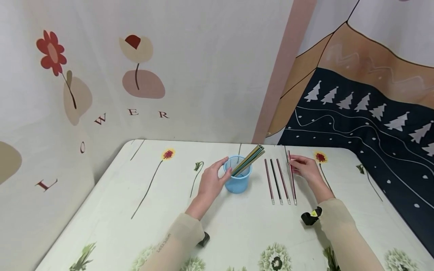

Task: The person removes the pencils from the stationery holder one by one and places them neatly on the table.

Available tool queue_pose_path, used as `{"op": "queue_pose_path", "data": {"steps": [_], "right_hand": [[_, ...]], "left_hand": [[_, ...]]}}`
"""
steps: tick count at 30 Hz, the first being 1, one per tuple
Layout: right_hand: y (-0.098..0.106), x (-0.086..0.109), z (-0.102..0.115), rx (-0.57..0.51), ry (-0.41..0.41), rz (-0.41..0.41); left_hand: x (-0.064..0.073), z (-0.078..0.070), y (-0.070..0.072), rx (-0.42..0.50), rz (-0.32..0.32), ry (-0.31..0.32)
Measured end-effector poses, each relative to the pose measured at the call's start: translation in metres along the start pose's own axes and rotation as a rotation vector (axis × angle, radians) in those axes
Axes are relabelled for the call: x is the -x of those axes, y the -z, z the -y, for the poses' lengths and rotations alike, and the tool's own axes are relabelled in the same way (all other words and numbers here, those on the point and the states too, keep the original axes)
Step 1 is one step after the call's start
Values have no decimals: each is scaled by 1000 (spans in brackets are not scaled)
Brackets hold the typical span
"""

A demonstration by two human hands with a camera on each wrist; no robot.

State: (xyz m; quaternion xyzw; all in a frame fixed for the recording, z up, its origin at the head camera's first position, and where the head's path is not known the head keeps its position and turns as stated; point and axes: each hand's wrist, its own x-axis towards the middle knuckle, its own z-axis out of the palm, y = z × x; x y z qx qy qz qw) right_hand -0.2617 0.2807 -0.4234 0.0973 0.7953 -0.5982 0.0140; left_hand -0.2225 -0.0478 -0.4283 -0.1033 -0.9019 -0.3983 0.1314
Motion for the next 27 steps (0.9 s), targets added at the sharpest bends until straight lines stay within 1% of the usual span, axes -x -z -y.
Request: {"op": "queue_pose_path", "data": {"steps": [7, 13, 18, 24, 27], "right_hand": [[1, -3, -1, 53, -31, -7], [2, -7, -3, 80, -14, 17], [1, -9, -7, 113, -27, 48], [-4, -13, -12, 164, -21, 49], [-5, -13, -13, 172, -22, 50]], "left_hand": [[0, -1, 0, -6, 1, -4], [-1, -2, 1, -11, 2, -5], [1, -2, 2, -3, 5, 1], [2, -2, 2, -6, 4, 6], [1, -1, 1, -8, 0, 3]]}}
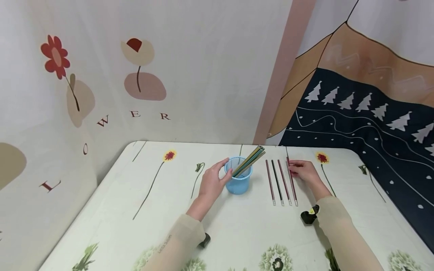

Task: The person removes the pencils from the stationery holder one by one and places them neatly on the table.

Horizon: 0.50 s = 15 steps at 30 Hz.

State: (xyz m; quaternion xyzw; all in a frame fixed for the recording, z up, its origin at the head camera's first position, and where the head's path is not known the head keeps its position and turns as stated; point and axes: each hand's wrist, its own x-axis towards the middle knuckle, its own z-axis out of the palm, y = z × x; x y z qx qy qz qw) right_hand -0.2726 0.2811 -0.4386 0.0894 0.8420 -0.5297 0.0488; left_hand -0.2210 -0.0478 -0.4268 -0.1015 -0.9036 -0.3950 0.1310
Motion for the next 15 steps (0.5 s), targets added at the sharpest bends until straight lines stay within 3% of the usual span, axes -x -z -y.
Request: {"op": "queue_pose_path", "data": {"steps": [7, 15], "right_hand": [[-1, -1, 0, 77, 6, -9], [-6, -6, 1, 152, -44, -33]], "left_hand": [[-1, 2, -2, -11, -8, -20], [-2, 2, 0, -5, -6, -17]]}}
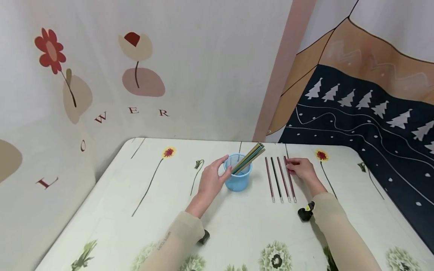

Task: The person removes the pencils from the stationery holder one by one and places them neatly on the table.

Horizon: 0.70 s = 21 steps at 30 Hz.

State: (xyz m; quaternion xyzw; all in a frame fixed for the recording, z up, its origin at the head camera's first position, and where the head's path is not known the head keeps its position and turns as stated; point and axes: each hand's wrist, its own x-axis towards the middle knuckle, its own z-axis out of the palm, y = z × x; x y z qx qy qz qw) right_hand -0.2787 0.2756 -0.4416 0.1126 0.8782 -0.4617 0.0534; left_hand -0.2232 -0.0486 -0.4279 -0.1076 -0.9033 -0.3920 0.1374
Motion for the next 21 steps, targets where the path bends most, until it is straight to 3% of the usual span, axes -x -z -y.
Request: {"op": "queue_pose_path", "data": {"steps": [14, 21], "right_hand": [[1, 3, 1, 1, -18, -18], [-2, 0, 1, 57, -14, -24]], "left_hand": [[0, -1, 0, -10, 6, 3], [0, 0, 1, -11, 5, 3]]}}
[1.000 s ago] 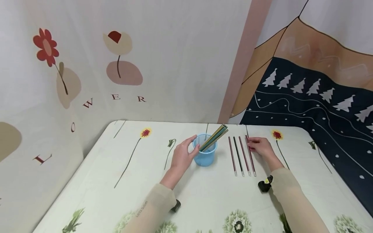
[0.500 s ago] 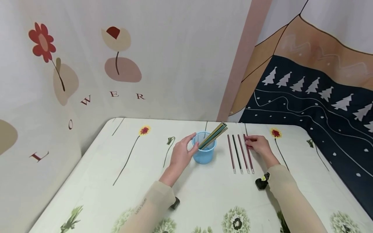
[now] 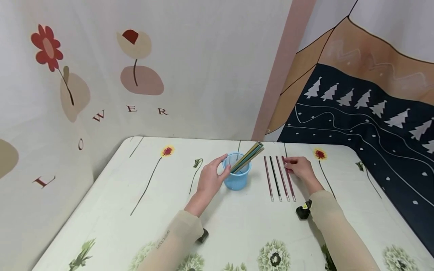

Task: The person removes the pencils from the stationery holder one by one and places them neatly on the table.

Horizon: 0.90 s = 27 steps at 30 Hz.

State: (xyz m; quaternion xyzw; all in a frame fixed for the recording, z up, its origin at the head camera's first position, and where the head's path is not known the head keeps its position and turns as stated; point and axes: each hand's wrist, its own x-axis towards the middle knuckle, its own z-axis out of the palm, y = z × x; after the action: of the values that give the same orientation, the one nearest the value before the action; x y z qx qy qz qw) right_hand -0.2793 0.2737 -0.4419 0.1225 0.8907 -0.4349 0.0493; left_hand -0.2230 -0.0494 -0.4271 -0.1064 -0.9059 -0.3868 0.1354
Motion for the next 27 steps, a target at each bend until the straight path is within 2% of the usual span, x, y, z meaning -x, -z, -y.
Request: {"op": "queue_pose_path", "data": {"steps": [16, 22, 27], "right_hand": [[-1, 0, 0, 78, 22, -36], [2, 2, 1, 70, 47, -25], [2, 3, 1, 2, 39, -18]], "left_hand": [[-1, -1, -1, 3, 1, 4], [-1, 0, -1, 2, -4, 0], [0, 1, -1, 0, -2, 6]]}}
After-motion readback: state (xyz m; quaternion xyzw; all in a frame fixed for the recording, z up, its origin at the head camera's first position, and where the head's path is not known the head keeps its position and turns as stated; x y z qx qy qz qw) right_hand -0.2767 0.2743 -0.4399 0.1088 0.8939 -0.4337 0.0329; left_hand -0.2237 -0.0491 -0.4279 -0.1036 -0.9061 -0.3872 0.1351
